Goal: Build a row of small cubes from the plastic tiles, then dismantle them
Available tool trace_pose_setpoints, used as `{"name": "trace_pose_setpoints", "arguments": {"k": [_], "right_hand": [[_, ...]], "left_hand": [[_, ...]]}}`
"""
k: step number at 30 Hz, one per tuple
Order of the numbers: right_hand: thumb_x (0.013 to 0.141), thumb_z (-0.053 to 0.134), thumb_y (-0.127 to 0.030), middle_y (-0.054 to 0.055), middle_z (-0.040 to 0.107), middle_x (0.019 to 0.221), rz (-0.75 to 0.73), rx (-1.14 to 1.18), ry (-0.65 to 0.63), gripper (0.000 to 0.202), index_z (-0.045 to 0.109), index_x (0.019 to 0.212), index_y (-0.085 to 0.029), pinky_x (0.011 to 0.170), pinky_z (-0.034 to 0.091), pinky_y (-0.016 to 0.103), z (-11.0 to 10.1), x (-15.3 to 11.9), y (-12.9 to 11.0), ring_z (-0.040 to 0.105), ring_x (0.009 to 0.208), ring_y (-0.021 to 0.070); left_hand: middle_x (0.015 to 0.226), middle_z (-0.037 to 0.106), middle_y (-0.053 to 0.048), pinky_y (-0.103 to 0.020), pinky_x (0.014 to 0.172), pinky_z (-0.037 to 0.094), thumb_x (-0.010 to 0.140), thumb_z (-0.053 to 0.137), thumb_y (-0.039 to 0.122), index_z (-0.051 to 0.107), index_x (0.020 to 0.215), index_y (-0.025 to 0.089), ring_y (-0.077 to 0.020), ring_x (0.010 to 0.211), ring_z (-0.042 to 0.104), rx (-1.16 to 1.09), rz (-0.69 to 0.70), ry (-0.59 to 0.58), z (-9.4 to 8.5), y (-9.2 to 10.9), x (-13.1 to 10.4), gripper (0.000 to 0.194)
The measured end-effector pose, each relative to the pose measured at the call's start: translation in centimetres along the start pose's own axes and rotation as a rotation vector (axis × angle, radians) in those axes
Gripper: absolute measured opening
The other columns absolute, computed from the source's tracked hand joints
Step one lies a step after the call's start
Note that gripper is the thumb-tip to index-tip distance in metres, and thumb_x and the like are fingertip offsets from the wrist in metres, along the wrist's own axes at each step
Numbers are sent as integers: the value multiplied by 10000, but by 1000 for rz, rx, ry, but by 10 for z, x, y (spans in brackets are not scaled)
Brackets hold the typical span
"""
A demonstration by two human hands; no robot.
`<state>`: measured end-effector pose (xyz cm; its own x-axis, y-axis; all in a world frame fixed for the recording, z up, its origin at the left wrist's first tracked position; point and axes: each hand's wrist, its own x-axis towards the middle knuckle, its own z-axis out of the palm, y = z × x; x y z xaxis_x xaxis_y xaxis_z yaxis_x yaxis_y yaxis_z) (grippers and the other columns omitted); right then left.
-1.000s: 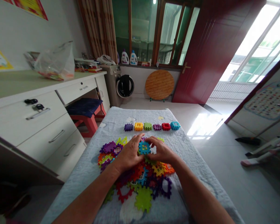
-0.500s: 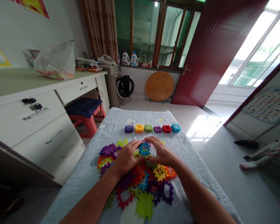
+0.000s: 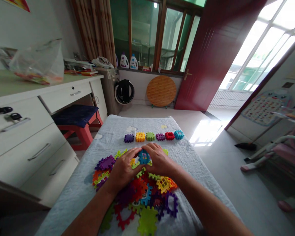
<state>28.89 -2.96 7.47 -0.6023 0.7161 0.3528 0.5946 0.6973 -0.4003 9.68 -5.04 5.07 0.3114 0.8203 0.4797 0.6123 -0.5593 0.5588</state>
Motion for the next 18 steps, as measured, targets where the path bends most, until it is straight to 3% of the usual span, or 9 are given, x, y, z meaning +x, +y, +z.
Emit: {"name": "trace_pose_setpoints", "arguments": {"k": [6, 9, 11, 15, 18], "right_hand": [[656, 648, -166, 61, 548, 1051, 2, 72, 13, 503, 514, 1137, -222, 868, 417, 378, 4, -1, 3, 499, 964, 221], [638, 637, -144, 59, 545, 1052, 41, 41, 35, 516, 522, 1135, -222, 862, 415, 364, -8, -3, 25, 503, 963, 215], [634, 649, -152, 62, 553, 1049, 123, -49, 81, 504, 541, 1121, -219, 867, 403, 362, -27, -3, 55, 502, 970, 223], [603, 687, -183, 85, 567, 1052, 408, -289, 144, 499, 577, 1090, -186, 862, 391, 355, -76, -3, 138, 497, 955, 241], [591, 699, -187, 94, 578, 1035, 579, -397, 75, 486, 605, 1067, -167, 836, 393, 335, -102, -5, 190, 506, 941, 240]], "left_hand": [[1227, 631, -93, -400, 951, 513, 844, 596, 400, 506, 1276, 225, -231, 1092, 621, -28, -15, -19, 2, 4, -2, 475], [1235, 628, -84, -424, 987, 487, 838, 600, 395, 523, 1256, 232, -240, 1127, 599, 2, -25, 28, -8, -1, -3, 456], [1197, 644, -79, -424, 985, 486, 831, 598, 409, 553, 1208, 225, -240, 1102, 610, 46, -84, 136, -21, -11, -3, 421], [1086, 679, -63, -375, 922, 515, 823, 595, 441, 591, 1131, 209, -217, 963, 661, 82, -256, 375, -47, -37, -5, 386], [1061, 685, -54, -350, 921, 510, 822, 596, 430, 606, 1090, 206, -204, 934, 669, 99, -286, 413, -51, -49, -6, 349]]}}
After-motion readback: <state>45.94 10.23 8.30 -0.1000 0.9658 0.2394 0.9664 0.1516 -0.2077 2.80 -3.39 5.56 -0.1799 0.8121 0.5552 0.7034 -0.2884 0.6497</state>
